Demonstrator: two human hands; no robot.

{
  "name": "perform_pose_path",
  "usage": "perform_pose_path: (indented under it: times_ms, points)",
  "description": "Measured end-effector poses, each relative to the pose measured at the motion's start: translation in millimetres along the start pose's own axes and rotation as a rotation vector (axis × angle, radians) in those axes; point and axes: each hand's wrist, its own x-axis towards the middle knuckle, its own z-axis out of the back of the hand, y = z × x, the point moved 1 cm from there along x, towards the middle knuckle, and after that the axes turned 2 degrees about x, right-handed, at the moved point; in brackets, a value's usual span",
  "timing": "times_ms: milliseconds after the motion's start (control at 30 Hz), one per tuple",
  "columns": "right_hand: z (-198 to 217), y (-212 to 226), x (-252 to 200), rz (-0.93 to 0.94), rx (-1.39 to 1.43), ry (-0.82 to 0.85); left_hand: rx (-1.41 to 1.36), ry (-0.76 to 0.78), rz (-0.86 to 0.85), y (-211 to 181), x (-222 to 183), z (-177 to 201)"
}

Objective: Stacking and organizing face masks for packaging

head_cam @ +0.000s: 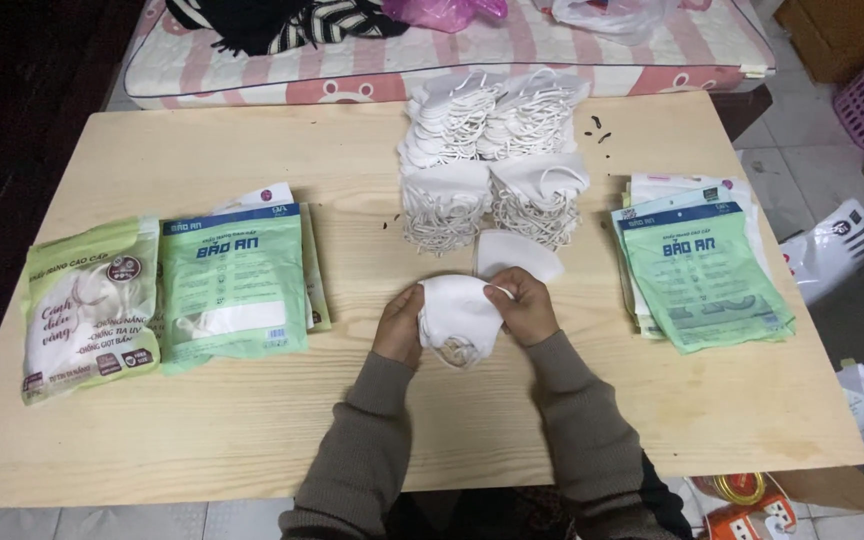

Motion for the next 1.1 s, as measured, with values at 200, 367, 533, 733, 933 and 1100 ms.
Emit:
perform_pose_path:
  times_ms: [200, 367, 533, 733, 933, 1100]
  points:
    - [-0.6, 0.7, 1.5, -0.015, -0.051, 0.026, 0.045, 0.014, -0.026, -17.1, -15.4, -14.7]
    - [-1.0, 2.9, 2.2, -0.021, -0.101, 0.018, 0.07, 0.044, -0.019, -16.0, -19.0, -13.6]
    - [10.5, 16.6, 2.1, 0.071, -0.307, -0.057, 0.096, 0.045, -0.007, -6.0, -10.1, -1.8]
    - [32.4, 55.9, 2.2, 0.433, -0.924, -0.336, 0.084, 0.085, 0.015, -11.6, -16.7, -10.4]
    - [48.6, 9.8, 19.3, 0.51, -1.168, -0.311, 0.113, 0.063, 0.027, -4.3, -7.8, -1.4]
    - [44.0, 16.2, 17.9, 0.617, -1.149, -0.42, 0.095, 0.004, -0.008, -9.4, -16.1, -11.2]
